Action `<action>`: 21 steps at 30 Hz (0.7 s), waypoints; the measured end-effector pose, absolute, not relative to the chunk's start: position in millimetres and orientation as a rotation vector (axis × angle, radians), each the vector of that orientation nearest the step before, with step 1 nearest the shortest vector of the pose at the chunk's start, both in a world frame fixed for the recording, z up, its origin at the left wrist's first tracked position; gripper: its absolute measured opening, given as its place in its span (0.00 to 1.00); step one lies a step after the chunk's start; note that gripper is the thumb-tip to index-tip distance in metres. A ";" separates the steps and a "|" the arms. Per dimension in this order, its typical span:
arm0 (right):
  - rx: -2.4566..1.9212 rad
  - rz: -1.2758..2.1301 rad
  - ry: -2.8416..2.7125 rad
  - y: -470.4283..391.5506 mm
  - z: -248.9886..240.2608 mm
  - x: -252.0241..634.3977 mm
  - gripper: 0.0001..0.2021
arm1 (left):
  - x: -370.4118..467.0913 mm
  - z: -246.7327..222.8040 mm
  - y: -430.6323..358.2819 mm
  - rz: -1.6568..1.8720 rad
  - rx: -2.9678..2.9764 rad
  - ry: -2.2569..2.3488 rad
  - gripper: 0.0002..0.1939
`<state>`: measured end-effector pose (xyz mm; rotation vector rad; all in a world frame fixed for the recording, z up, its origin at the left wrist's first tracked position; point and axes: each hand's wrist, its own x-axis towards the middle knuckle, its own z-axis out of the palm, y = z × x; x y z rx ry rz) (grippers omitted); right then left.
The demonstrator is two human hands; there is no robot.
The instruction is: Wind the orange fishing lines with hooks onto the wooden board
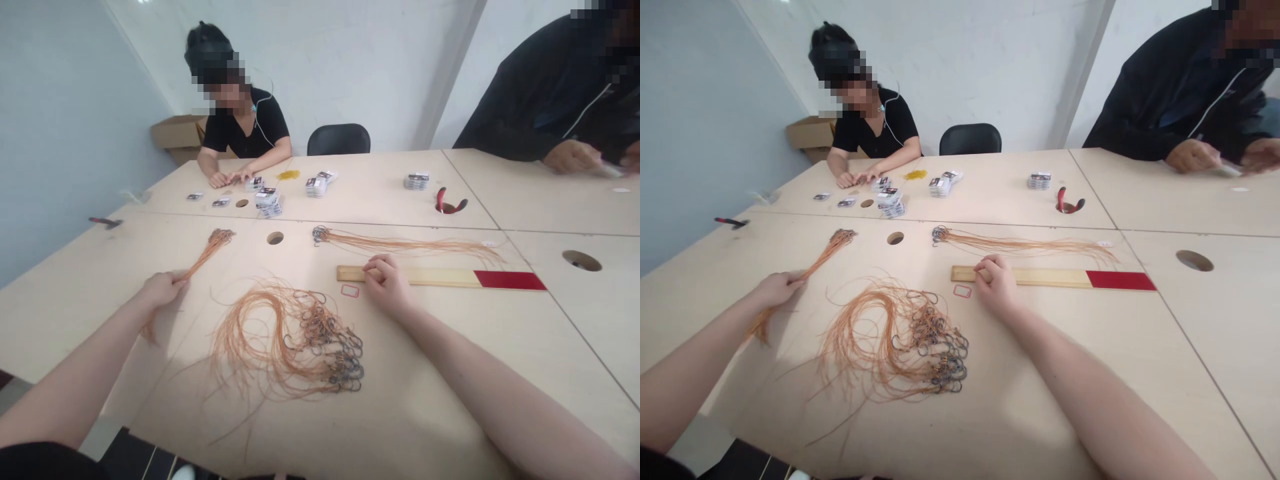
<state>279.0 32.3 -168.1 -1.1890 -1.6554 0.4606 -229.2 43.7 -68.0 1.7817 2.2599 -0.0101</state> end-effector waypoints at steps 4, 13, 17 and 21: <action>-1.225 0.464 -1.659 30.4 -164.9 278.8 0.05 | -216.9 -73.2 37.3 -0.324 1.951 2.517 0.09; -1.244 0.480 -1.674 29.5 -162.7 278.8 0.05 | -207.5 -78.9 20.6 -0.309 1.887 2.613 0.09; -1.235 0.476 -1.682 30.2 -164.1 279.2 0.05 | -224.4 -76.1 16.7 -0.282 2.022 2.525 0.16; -1.232 0.465 -1.692 30.3 -165.6 279.3 0.05 | -242.5 -74.2 11.7 -0.274 2.207 2.440 0.16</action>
